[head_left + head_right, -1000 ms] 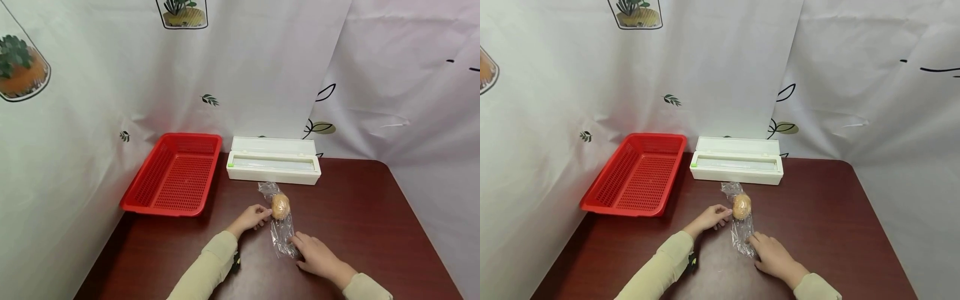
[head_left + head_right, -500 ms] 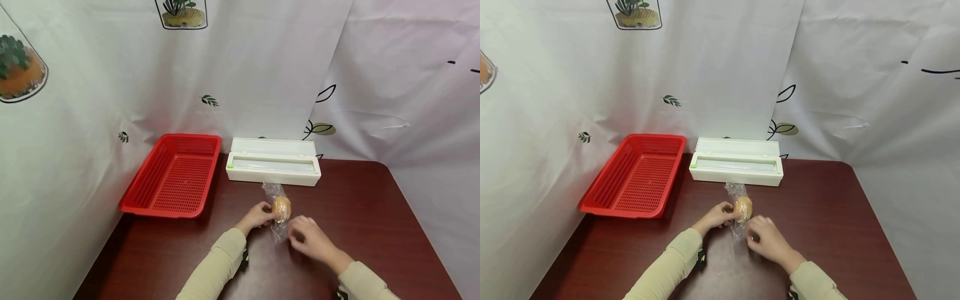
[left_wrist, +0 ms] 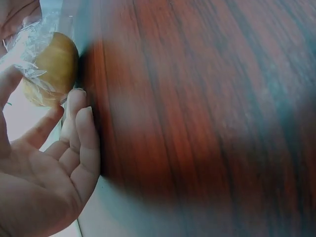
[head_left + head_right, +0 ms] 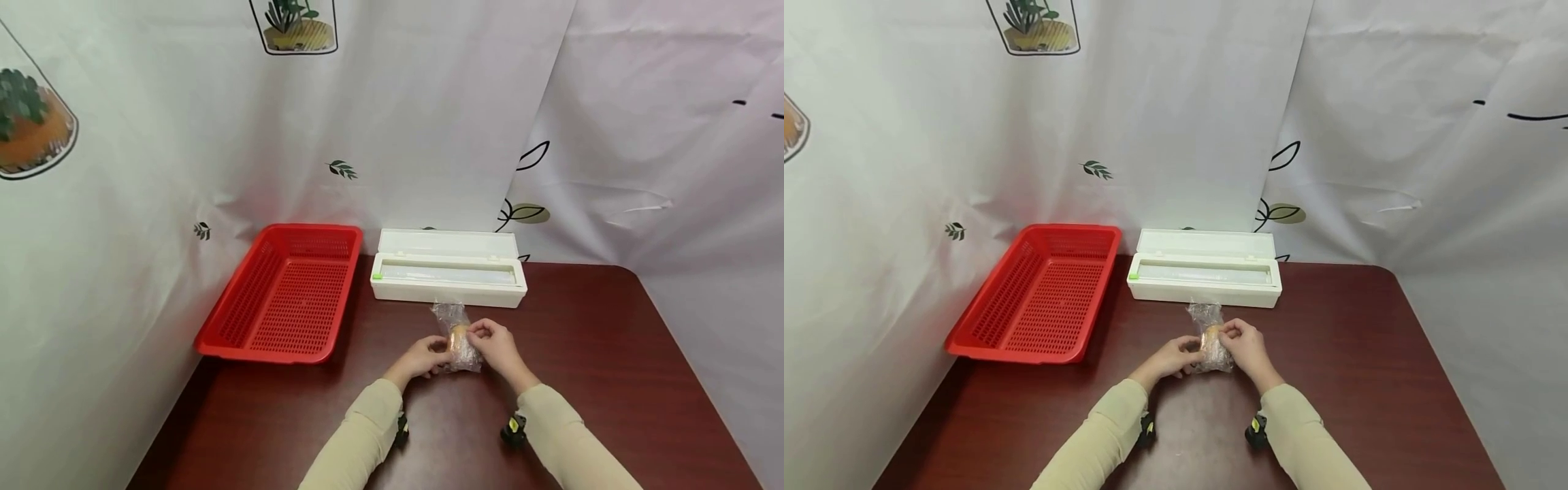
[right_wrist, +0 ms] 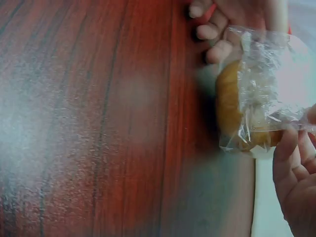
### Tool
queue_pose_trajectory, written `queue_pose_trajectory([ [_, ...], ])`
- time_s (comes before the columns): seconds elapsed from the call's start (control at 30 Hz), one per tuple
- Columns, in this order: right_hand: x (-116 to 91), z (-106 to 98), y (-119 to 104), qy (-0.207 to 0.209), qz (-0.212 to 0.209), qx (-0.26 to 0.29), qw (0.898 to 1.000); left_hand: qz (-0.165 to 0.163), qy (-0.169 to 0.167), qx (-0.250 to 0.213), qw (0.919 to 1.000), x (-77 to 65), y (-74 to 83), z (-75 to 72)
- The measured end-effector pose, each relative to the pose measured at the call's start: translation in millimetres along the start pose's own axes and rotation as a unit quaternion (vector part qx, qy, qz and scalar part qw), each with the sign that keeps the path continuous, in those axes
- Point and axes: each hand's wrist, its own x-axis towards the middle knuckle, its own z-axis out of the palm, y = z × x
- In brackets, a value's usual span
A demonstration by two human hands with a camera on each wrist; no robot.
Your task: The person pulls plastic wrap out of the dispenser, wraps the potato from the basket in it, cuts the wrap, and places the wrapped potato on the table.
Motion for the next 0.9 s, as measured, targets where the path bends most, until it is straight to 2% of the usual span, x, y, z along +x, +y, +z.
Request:
queue_pose_trajectory([
  [0.17, -3.9, 2.5, -0.2, 0.001, -0.005, 0.012, 1.0, -0.015, -0.023, -0.028, 0.9992, -1.8, 6.7, -3.2],
  [0.27, -3.1, 2.5, 2.0, 0.002, 0.009, 0.029, 1.0, -0.019, -0.026, -0.014, 0.9994, -1.4, 11.1, -2.4],
  [0.33, -2.4, 1.6, 3.8, 0.001, 0.031, 0.038, 0.999, -0.023, -0.013, -0.006, 0.9996, -1.0, 13.1, -1.2],
  [0.5, 0.2, -2.3, 11.0, -0.001, 0.095, -0.03, 0.995, -0.046, 0.031, -0.012, 0.9984, 1.3, 16.5, -2.0],
  [0.57, 2.3, -4.6, 13.8, -0.023, 0.113, -0.044, 0.992, -0.051, 0.038, -0.013, 0.9979, 2.6, 17.0, -2.7],
  [0.73, 14.9, -16.7, 17.0, -0.09, 0.171, 0.043, 0.98, -0.058, 0.023, -0.017, 0.9979, 1.4, 17.0, 0.7],
  [0.9, 34.5, -24.2, 12.8, -0.138, 0.185, 0.081, 0.97, -0.063, 0.003, 0.0, 0.998, -2.4, 19.5, 5.2],
])
